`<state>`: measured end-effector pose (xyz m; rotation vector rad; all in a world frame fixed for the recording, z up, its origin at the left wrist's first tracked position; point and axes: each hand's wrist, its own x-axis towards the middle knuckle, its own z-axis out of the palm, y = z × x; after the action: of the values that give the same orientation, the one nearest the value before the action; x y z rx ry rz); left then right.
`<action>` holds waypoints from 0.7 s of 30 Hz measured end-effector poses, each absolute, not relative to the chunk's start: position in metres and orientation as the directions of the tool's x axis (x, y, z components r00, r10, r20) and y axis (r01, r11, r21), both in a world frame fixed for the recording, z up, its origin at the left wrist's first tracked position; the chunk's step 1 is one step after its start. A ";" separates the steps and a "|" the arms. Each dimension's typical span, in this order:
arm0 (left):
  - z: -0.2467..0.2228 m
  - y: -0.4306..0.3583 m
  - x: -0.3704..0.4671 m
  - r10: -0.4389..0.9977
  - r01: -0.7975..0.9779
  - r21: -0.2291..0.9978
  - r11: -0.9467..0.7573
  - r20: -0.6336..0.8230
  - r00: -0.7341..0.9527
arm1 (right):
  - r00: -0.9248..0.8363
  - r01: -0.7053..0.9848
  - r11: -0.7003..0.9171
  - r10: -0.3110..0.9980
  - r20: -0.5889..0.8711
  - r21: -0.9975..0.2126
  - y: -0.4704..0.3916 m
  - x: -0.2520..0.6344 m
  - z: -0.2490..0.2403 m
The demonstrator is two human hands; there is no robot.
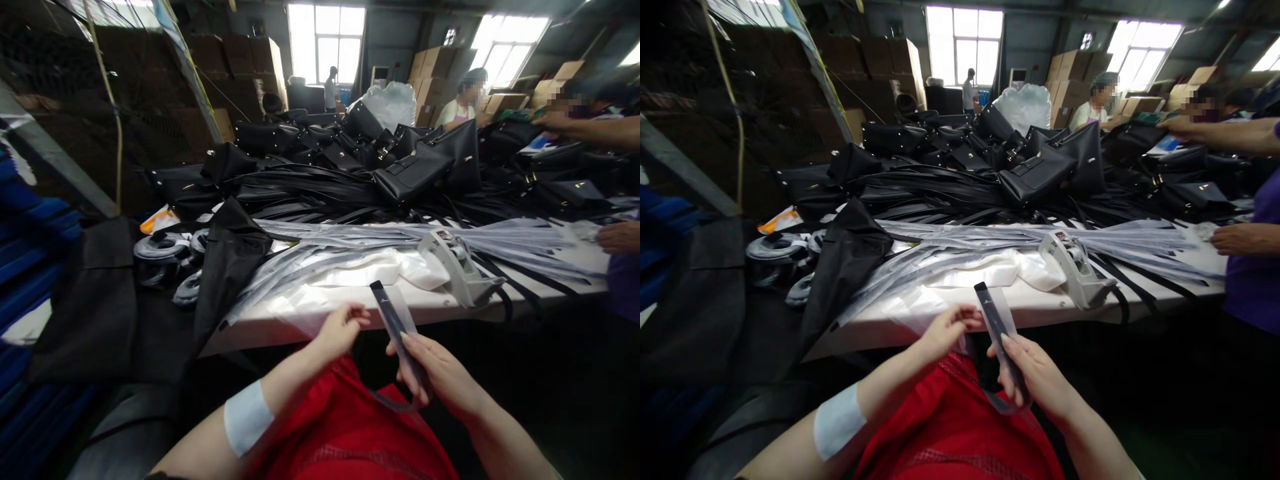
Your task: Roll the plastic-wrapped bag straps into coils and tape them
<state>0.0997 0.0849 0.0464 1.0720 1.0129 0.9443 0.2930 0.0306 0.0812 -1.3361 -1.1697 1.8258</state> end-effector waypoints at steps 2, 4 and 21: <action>0.064 0.102 0.088 0.991 -0.220 0.966 0.137 -0.132 0.038 | -0.358 0.063 -0.448 0.824 -0.439 -0.892 0.032 0.297 0.082; 0.079 0.109 0.081 0.997 -0.251 0.965 0.071 -0.066 0.028 | -0.346 0.078 -0.443 0.828 -0.441 -0.893 0.032 0.295 0.083; 0.106 0.057 0.087 0.617 0.249 0.968 -0.042 -0.171 0.768 | 0.210 -0.373 0.194 0.970 0.121 -0.907 0.017 0.353 0.170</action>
<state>0.0871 0.0566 0.1057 1.6243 0.7045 0.3409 0.3529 0.0170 0.1699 -0.8817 -0.8583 1.1257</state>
